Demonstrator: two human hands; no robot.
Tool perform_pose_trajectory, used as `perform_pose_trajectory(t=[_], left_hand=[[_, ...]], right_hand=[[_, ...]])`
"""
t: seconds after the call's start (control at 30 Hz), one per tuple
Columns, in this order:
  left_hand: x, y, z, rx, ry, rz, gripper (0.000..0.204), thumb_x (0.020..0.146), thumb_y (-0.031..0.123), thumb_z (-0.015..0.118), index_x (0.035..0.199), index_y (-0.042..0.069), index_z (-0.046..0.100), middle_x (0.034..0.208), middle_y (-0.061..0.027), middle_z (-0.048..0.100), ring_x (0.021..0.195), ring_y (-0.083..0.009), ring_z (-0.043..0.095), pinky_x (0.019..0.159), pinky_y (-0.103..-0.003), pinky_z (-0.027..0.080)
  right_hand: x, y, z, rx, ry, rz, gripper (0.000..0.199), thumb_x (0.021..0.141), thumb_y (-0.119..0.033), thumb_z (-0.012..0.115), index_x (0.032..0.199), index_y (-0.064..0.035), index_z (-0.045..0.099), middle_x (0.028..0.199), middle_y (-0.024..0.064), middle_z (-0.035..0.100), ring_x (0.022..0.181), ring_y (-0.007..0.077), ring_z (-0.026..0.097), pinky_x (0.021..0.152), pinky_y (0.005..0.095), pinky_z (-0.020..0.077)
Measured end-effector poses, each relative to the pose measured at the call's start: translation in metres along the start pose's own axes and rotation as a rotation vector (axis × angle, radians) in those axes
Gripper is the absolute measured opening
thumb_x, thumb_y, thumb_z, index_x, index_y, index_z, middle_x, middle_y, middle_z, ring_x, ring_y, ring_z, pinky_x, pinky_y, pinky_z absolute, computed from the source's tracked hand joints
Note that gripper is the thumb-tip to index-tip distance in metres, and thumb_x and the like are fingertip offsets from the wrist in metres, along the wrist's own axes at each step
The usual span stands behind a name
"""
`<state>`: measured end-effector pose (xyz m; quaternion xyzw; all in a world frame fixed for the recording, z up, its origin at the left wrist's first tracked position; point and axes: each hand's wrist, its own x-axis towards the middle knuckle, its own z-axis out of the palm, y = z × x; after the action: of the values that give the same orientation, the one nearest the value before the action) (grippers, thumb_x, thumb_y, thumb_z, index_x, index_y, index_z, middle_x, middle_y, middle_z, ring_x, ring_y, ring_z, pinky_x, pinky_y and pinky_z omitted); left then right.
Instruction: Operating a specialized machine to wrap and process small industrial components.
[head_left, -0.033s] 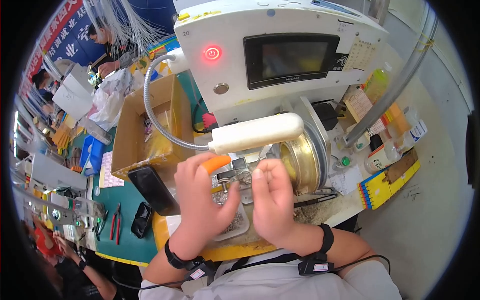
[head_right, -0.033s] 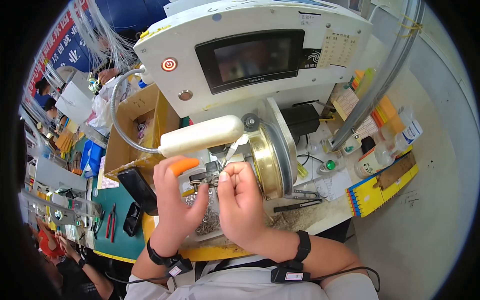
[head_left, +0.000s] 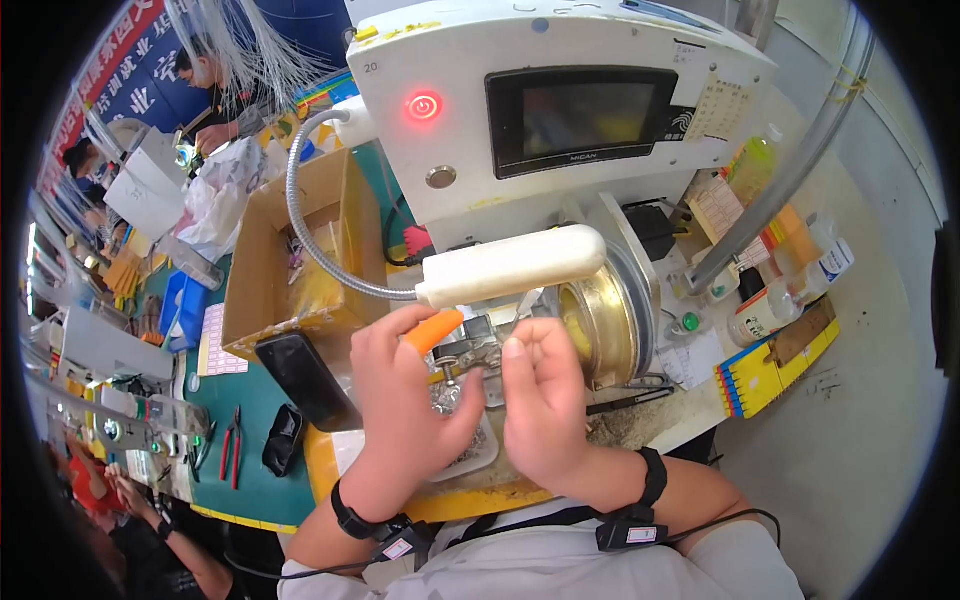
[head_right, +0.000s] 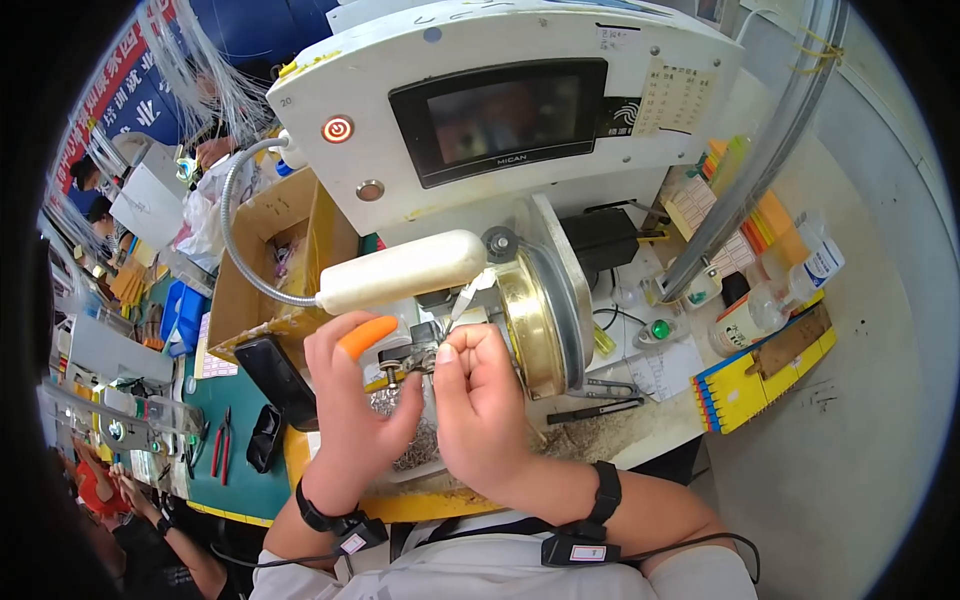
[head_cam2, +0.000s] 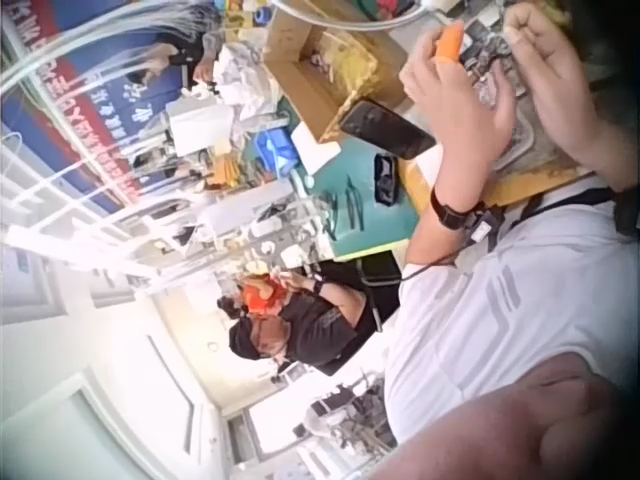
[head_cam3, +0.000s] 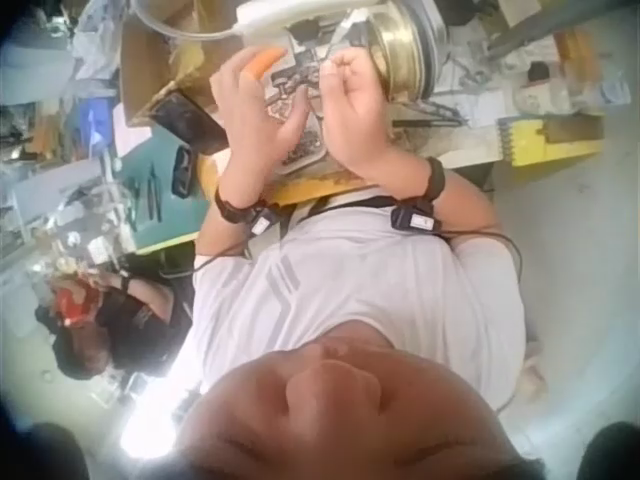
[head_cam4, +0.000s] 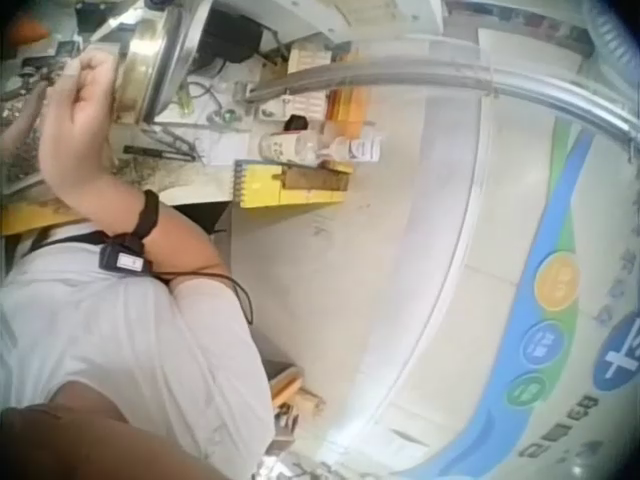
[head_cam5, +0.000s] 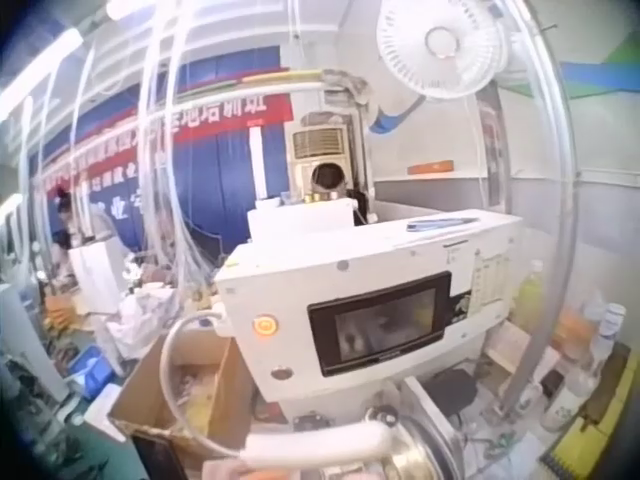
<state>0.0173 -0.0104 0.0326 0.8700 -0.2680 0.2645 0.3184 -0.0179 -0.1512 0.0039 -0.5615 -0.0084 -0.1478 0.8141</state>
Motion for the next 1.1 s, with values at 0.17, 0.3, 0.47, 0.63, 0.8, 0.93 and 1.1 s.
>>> perform_pose_trajectory(t=[0.17, 0.3, 0.47, 0.63, 0.8, 0.93, 1.1], left_hand=[[-0.011, -0.005, 0.012, 0.142, -0.004, 0.180, 0.052, 0.073, 0.013, 0.082, 0.125, 0.017, 0.076, 0.141, -0.0142, 0.059, 0.104, -0.0325, 0.059, 0.085, -0.046, 0.042], [-0.015, -0.006, 0.007, 0.199, -0.107, 0.197, 0.053, 0.071, 0.006, 0.084, 0.123, 0.014, 0.073, 0.127, -0.0099, 0.069, 0.095, -0.0252, 0.068, 0.085, -0.041, 0.044], [-0.025, -0.009, 0.025, 0.148, -0.004, 0.172, 0.052, 0.072, 0.001, 0.080, 0.122, 0.014, 0.075, 0.126, -0.0088, 0.071, 0.086, -0.0257, 0.069, 0.072, -0.040, 0.052], [-0.022, 0.000, 0.020, 0.190, 0.009, 0.161, 0.046, 0.074, -0.005, 0.076, 0.119, 0.007, 0.075, 0.125, -0.0096, 0.072, 0.083, -0.0285, 0.074, 0.070, -0.037, 0.061], [-0.027, -0.007, 0.019, 0.122, -0.096, 0.124, 0.054, 0.076, -0.001, 0.075, 0.128, 0.013, 0.075, 0.135, -0.0115, 0.066, 0.090, -0.0314, 0.070, 0.074, -0.041, 0.059], [-0.031, 0.005, 0.038, 0.160, 0.051, 0.047, 0.053, 0.077, -0.002, 0.074, 0.128, 0.011, 0.074, 0.133, -0.0131, 0.064, 0.092, -0.0321, 0.071, 0.077, -0.042, 0.060], [-0.029, 0.000, 0.023, -0.022, -0.049, -0.069, 0.053, 0.084, 0.001, 0.076, 0.136, 0.009, 0.067, 0.129, -0.0134, 0.064, 0.085, -0.0281, 0.070, 0.073, -0.038, 0.059]], right_hand=[[0.000, -0.005, 0.004, 0.092, 0.017, 0.056, 0.002, 0.115, -0.006, 0.047, 0.113, -0.0055, 0.047, 0.082, -0.0034, 0.050, 0.067, 0.0008, 0.043, 0.057, 0.0211, 0.0373], [0.002, -0.001, 0.004, 0.101, 0.028, 0.023, 0.002, 0.115, -0.005, 0.047, 0.113, -0.0050, 0.047, 0.082, -0.0030, 0.052, 0.066, 0.0009, 0.044, 0.057, 0.0209, 0.0382], [0.000, 0.000, 0.002, 0.093, 0.019, 0.037, 0.003, 0.115, -0.005, 0.048, 0.112, -0.0050, 0.047, 0.082, -0.0031, 0.052, 0.066, -0.0001, 0.043, 0.056, 0.0205, 0.0364], [0.000, 0.001, 0.004, 0.159, 0.043, 0.046, 0.004, 0.115, -0.006, 0.048, 0.111, -0.0056, 0.048, 0.080, -0.0039, 0.052, 0.065, -0.0006, 0.043, 0.054, 0.0205, 0.0352], [-0.002, -0.004, 0.003, 0.210, 0.047, 0.114, 0.005, 0.115, -0.007, 0.049, 0.110, -0.0063, 0.048, 0.078, -0.0042, 0.052, 0.064, 0.0001, 0.043, 0.054, 0.0204, 0.0354], [-0.004, -0.013, 0.005, 0.204, 0.043, 0.155, 0.003, 0.115, -0.007, 0.050, 0.112, -0.0063, 0.049, 0.078, -0.0047, 0.052, 0.066, 0.0003, 0.043, 0.056, 0.0206, 0.0359], [-0.037, -0.032, -0.016, 0.234, -0.014, 0.380, 0.008, 0.112, -0.007, 0.055, 0.119, -0.0054, 0.050, 0.081, -0.0052, 0.053, 0.067, 0.0017, 0.044, 0.060, 0.0225, 0.0398]])
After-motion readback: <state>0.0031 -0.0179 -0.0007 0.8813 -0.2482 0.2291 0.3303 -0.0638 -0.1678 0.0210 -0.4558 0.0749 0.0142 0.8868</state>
